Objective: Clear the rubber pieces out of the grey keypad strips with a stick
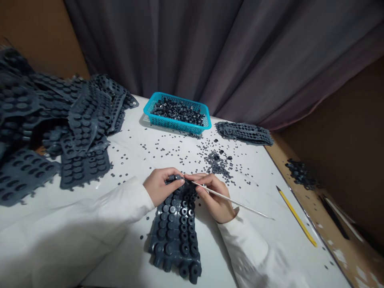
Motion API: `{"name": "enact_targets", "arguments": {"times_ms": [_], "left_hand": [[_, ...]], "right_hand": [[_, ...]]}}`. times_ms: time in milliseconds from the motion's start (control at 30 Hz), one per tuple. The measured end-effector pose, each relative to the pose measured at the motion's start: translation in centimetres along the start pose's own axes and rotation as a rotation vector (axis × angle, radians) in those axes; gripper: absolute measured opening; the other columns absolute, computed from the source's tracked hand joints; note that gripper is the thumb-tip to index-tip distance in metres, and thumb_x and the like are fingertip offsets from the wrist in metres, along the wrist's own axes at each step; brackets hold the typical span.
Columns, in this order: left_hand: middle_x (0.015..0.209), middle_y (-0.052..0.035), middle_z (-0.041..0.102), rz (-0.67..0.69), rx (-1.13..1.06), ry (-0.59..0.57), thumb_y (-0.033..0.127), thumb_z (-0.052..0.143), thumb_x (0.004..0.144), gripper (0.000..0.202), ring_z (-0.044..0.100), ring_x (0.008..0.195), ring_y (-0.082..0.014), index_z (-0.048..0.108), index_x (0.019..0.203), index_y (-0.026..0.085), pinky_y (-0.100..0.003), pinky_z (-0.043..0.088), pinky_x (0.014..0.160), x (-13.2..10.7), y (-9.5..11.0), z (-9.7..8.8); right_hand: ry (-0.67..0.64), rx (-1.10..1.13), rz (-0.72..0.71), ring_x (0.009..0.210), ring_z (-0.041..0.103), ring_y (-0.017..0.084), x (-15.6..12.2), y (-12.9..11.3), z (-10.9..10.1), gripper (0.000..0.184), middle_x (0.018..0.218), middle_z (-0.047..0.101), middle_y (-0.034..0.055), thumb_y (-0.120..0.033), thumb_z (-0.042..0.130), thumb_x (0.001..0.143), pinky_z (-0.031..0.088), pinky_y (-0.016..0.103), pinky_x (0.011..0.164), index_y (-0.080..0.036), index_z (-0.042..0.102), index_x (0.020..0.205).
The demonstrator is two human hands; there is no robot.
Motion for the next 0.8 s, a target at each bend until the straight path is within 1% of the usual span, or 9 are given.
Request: {"name": "enact_targets", "arguments": {"times_ms": [300,400,533,700,800], "left_hand": [[0.079,-0.0028,0.069,0.002,0.002,0.0,0.035,0.059,0.075,0.019,0.062,0.079,-0.0192,0.064,0.078,0.017,-0.031,0.045,0.077,-0.03,-0.06,0.0],[0.077,-0.0019,0.068,0.006,0.003,0.007,0.033,0.058,0.074,0.018,0.061,0.076,-0.0179,0.063,0.078,0.017,-0.029,0.045,0.073,-0.12,0.05,-0.01],[0.076,-0.0008,0.067,0.01,0.005,0.002,0.032,0.057,0.073,0.017,0.06,0.071,-0.0165,0.063,0.078,0.017,-0.027,0.045,0.068,-0.22,0.27,0.02],[0.074,-0.0011,0.067,0.003,0.023,-0.009,0.035,0.057,0.074,0.019,0.059,0.068,-0.0161,0.063,0.076,0.017,-0.027,0.045,0.066,-0.13,0.41,0.07],[0.075,-0.0012,0.068,0.008,0.029,-0.008,0.035,0.057,0.075,0.019,0.06,0.071,-0.0165,0.064,0.077,0.017,-0.028,0.046,0.069,-0.09,0.38,0.02]], "right_hand": [[-0.021,-0.055,-0.039,0.103,0.064,0.021,0.04,-0.26,0.14,0.003,0.106,0.069,0.0089,-0.024,0.055,0.088,0.05,0.04,0.089,-0.022,0.057,0.087],[0.007,0.002,-0.013,0.102,0.064,0.021,0.04,-0.07,0.08,0.003,0.106,0.07,0.0082,-0.024,0.056,0.088,0.049,0.04,0.089,-0.022,0.057,0.088],[0.044,0.136,0.06,0.102,0.064,0.021,0.07,0.27,0.1,0.004,0.104,0.07,0.0078,-0.026,0.057,0.087,0.05,0.041,0.089,-0.022,0.056,0.087],[0.007,0.194,0.101,0.104,0.063,0.022,0.08,0.5,0.28,0.007,0.107,0.069,0.0088,-0.029,0.057,0.087,0.048,0.043,0.091,-0.021,0.058,0.087],[-0.003,0.201,0.113,0.105,0.063,0.022,0.08,0.56,0.28,0.007,0.107,0.069,0.0085,-0.028,0.057,0.087,0.048,0.042,0.091,-0.022,0.058,0.086]]}}
Point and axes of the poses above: each hand's wrist, its own x-axis towards the middle knuckle, its own z-axis out of the palm, y = z × x, the point moved 5 cm from there along x, towards the middle knuckle
